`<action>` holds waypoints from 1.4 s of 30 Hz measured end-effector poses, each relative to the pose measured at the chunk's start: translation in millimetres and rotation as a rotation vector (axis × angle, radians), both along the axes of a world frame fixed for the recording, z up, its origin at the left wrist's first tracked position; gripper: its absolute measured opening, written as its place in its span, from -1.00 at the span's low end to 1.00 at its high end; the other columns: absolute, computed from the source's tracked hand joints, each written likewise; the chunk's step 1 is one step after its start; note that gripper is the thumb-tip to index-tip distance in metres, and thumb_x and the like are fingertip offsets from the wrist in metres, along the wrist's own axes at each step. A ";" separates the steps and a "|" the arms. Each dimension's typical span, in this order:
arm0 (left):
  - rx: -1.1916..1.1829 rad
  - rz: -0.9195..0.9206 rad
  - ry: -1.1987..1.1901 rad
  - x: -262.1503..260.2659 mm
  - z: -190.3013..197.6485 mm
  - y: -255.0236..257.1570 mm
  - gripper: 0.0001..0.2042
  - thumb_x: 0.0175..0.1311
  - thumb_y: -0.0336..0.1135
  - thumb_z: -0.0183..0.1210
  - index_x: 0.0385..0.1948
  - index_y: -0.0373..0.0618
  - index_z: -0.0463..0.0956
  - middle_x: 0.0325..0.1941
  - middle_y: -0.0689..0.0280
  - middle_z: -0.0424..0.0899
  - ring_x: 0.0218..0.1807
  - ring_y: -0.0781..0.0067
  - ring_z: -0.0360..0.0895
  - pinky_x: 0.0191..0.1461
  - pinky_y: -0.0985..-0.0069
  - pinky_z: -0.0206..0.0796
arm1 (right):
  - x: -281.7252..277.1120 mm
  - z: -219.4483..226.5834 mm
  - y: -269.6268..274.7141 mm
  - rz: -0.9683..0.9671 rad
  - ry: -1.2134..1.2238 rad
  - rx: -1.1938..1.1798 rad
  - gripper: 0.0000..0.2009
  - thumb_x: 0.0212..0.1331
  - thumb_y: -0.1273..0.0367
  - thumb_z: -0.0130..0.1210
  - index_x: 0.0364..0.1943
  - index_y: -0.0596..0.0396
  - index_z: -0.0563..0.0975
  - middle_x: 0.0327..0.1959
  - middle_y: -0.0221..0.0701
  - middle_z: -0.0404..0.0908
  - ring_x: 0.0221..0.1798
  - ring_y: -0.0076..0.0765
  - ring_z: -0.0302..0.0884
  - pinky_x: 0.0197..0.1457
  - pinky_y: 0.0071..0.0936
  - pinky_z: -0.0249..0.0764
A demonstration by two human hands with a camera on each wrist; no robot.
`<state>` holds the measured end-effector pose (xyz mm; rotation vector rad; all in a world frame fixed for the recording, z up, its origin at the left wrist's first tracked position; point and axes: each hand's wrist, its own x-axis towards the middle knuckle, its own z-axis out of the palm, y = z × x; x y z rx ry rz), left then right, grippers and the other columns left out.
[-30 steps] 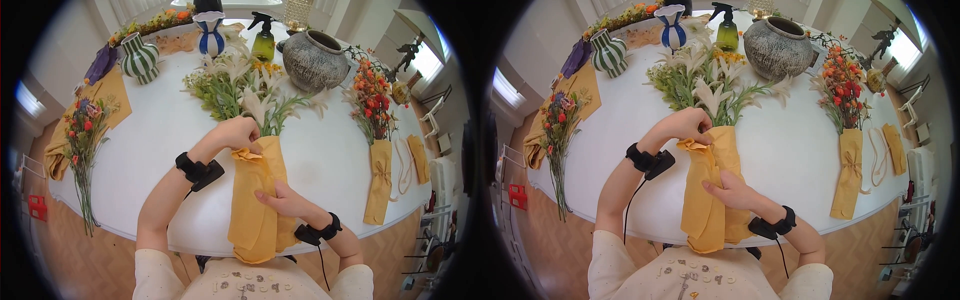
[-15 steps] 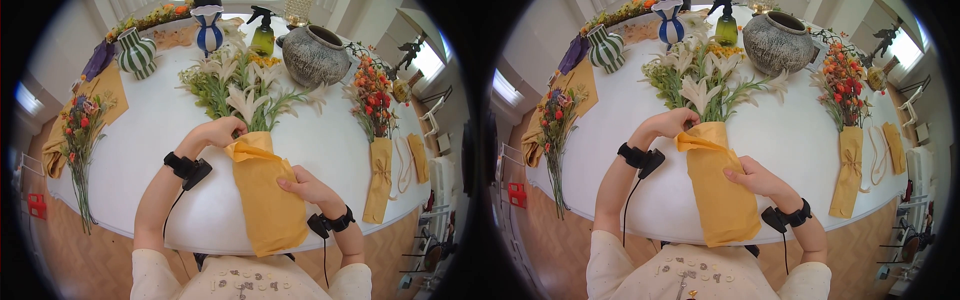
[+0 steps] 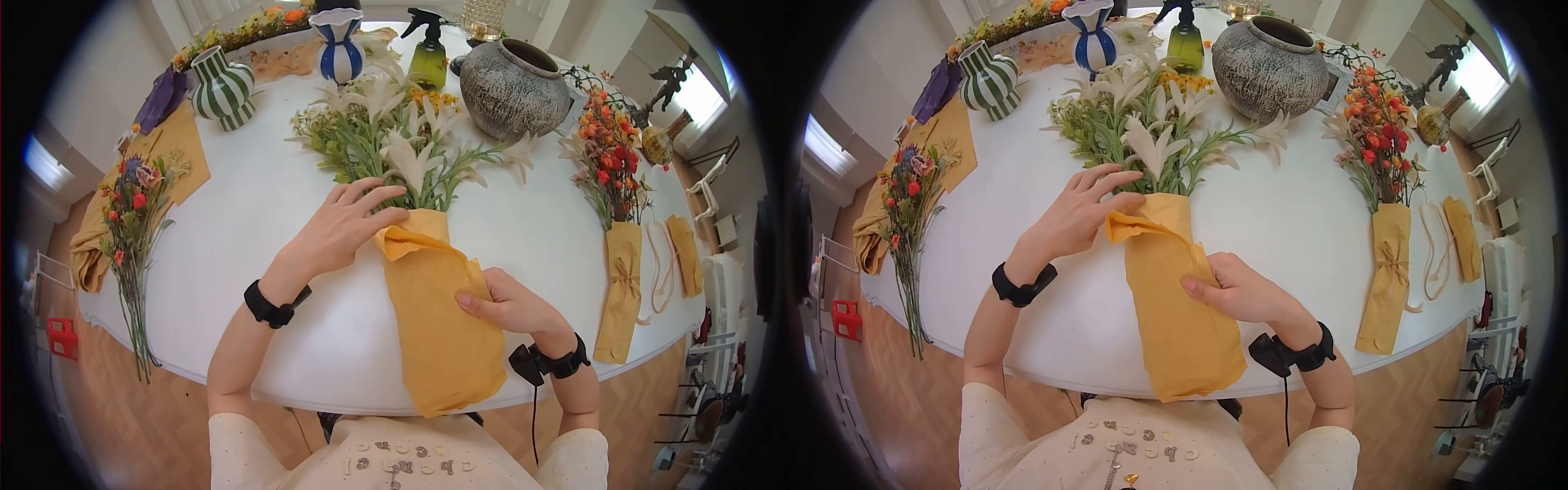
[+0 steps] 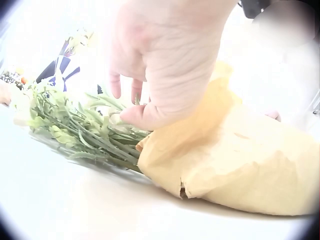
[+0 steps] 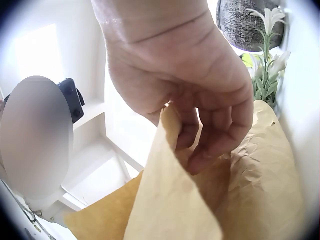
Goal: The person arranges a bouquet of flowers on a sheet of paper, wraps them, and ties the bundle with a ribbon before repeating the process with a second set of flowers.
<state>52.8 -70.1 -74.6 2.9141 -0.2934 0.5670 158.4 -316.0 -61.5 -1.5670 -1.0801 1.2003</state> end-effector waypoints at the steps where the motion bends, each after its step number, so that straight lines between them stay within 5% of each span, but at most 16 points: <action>1: 0.031 -0.046 0.017 -3.1 -0.4 0.6 -0.52 -0.16 -0.60 0.08 -0.10 0.11 0.44 0.02 0.35 0.40 0.15 0.19 0.21 0.14 0.21 0.10 | 1.6 -3.4 0.1 0.022 0.001 -0.013 -0.71 0.24 0.26 -0.08 -0.23 0.29 0.41 -0.48 -0.42 0.49 -0.39 -0.60 0.35 -0.26 -0.56 0.36; 5: 0.010 -0.090 -0.027 0.8 -7.1 4.9 -0.52 -0.18 -0.55 0.12 -0.11 0.19 0.48 0.00 0.43 0.42 0.16 0.24 0.18 0.16 0.18 0.02 | -6.1 -10.1 13.9 -0.060 0.086 0.164 -0.63 0.18 0.23 0.00 -0.12 0.30 0.32 -0.46 -0.33 0.52 -0.34 -0.54 0.43 -0.21 -0.53 0.38; 7: 0.014 -0.136 -0.023 7.2 -3.9 7.0 -0.64 -0.12 -0.54 0.11 -0.22 0.12 0.53 -0.14 0.47 0.49 0.05 0.32 0.28 0.09 0.23 0.03 | -5.8 4.8 25.1 -0.104 -0.366 0.029 -0.51 0.08 0.19 0.10 -0.06 0.30 0.24 -0.47 -0.19 0.52 -0.32 -0.34 0.52 -0.21 -0.46 0.41; 13: -0.232 -0.097 0.046 20.0 -25.2 -3.2 -0.88 0.00 -0.46 0.07 -0.41 -0.03 0.52 -0.51 0.40 0.53 -0.30 0.40 0.41 -0.10 0.39 0.12 | -13.9 13.9 42.8 -0.127 -0.632 0.049 -0.57 0.02 0.23 0.13 -0.18 0.32 0.32 -0.51 -0.08 0.49 -0.43 -0.04 0.52 -0.36 -0.36 0.40; 17: -0.287 0.069 0.124 19.9 -29.3 -11.4 -0.96 0.04 -0.38 0.10 -0.47 -0.06 0.47 -0.56 0.33 0.50 -0.46 0.28 0.39 -0.25 0.42 0.19 | 13.6 -7.9 51.0 -0.114 -0.757 -0.180 -0.65 0.10 0.26 0.05 -0.28 0.37 0.39 -0.49 -0.11 0.53 -0.47 -0.18 0.52 -0.39 -0.35 0.38; 19: -0.371 0.287 0.304 22.4 -21.1 -16.1 -0.83 0.07 -0.25 0.15 -0.44 -0.11 0.41 -0.57 0.24 0.49 -0.53 0.25 0.40 -0.39 0.39 0.23 | 28.4 -21.5 50.0 -0.305 -0.204 -0.149 -0.69 0.20 0.27 -0.06 -0.33 0.35 0.46 -0.45 -0.23 0.57 -0.46 -0.40 0.51 -0.38 -0.44 0.40; 20: -0.374 0.288 0.302 22.9 -24.0 -15.5 -0.83 0.07 -0.25 0.15 -0.44 -0.11 0.41 -0.57 0.24 0.49 -0.53 0.25 0.40 -0.39 0.39 0.23 | 33.7 -32.9 48.3 -0.303 -0.206 -0.151 -0.69 0.20 0.27 -0.06 -0.33 0.35 0.46 -0.45 -0.23 0.57 -0.46 -0.40 0.51 -0.38 -0.44 0.40; 22: -0.659 0.323 0.096 24.3 -32.5 -13.5 -0.68 0.08 -0.11 0.16 -0.39 -0.21 0.37 -0.56 0.19 0.50 -0.48 0.36 0.47 -0.46 0.41 0.24 | 43.9 -57.2 44.1 -0.463 0.250 0.082 -0.68 0.25 0.25 -0.10 -0.25 0.31 0.48 -0.39 -0.35 0.58 -0.43 -0.58 0.49 -0.35 -0.55 0.43; 26: -0.617 0.465 0.178 3.6 -34.2 -1.4 -0.62 0.13 -0.08 0.13 -0.30 -0.29 0.37 -0.42 0.15 0.55 -0.33 0.43 0.55 -0.34 0.48 0.34 | 51.1 -73.9 31.5 -0.589 0.380 0.096 -0.70 0.26 0.25 -0.10 -0.22 0.27 0.48 -0.34 -0.38 0.58 -0.39 -0.58 0.51 -0.31 -0.61 0.44; 28: -1.462 0.354 0.847 -4.6 -38.7 0.9 -0.55 0.18 -0.05 0.09 -0.14 -0.31 0.36 -0.24 0.15 0.55 -0.18 0.41 0.55 -0.13 0.54 0.38 | 44.4 -73.0 30.8 -0.601 0.513 0.112 -0.69 0.25 0.25 -0.09 -0.18 0.27 0.46 -0.30 -0.36 0.58 -0.35 -0.55 0.53 -0.28 -0.60 0.46; 29: -1.591 0.215 0.939 -5.0 -41.5 -2.4 -0.45 0.20 -0.01 0.05 0.06 -0.27 0.23 -0.01 0.16 0.46 0.03 0.39 0.45 0.07 0.55 0.31 | 42.5 -79.1 32.7 -0.600 0.516 0.110 -0.69 0.25 0.25 -0.09 -0.18 0.27 0.46 -0.30 -0.36 0.58 -0.35 -0.55 0.53 -0.28 -0.60 0.46; 33: -1.869 -0.041 0.844 2.0 -59.0 -42.2 -0.39 0.19 0.01 0.05 0.16 -0.18 0.08 0.13 0.19 0.33 0.14 0.38 0.34 0.14 0.49 0.26 | 33.8 -87.8 45.0 -0.596 0.606 0.150 -0.67 0.25 0.23 -0.09 -0.16 0.27 0.44 -0.27 -0.34 0.58 -0.32 -0.53 0.54 -0.24 -0.60 0.47; 35: -2.331 -0.305 0.748 -0.2 -58.1 -55.7 -0.37 0.16 -0.10 0.12 0.18 -0.14 0.03 0.13 0.27 0.32 0.12 0.40 0.35 0.14 0.46 0.26 | 24.6 -80.4 49.6 -0.613 0.660 0.179 -0.67 0.25 0.23 -0.09 -0.16 0.27 0.44 -0.26 -0.34 0.57 -0.31 -0.52 0.54 -0.23 -0.60 0.47; 38: -2.479 -0.255 0.616 2.7 -72.1 -75.3 -0.38 0.15 -0.25 0.15 0.19 -0.09 0.00 0.15 0.25 0.30 0.12 0.37 0.35 0.12 0.42 0.30 | 14.4 -61.1 55.5 -0.560 0.670 0.171 -0.67 0.24 0.22 -0.07 -0.16 0.27 0.44 -0.25 -0.34 0.57 -0.29 -0.51 0.54 -0.20 -0.60 0.46; 41: -2.384 -0.152 0.556 5.3 -69.1 -82.6 -0.42 0.11 -0.30 0.17 0.16 -0.08 0.07 0.11 0.21 0.35 0.09 0.28 0.39 0.11 0.32 0.32 | 7.6 -39.5 59.9 -0.594 0.512 0.105 -0.68 0.24 0.24 -0.07 -0.15 0.27 0.43 -0.26 -0.36 0.57 -0.28 -0.49 0.53 -0.19 -0.62 0.44; 42: -2.385 -0.148 0.550 6.4 -67.3 -84.5 -0.42 0.11 -0.30 0.17 0.16 -0.08 0.07 0.11 0.21 0.35 0.09 0.28 0.39 0.11 0.32 0.32 | 7.9 -29.8 64.1 -0.568 0.266 0.242 -0.69 0.24 0.26 -0.07 -0.13 0.27 0.42 -0.25 -0.36 0.56 -0.27 -0.55 0.50 -0.19 -0.63 0.43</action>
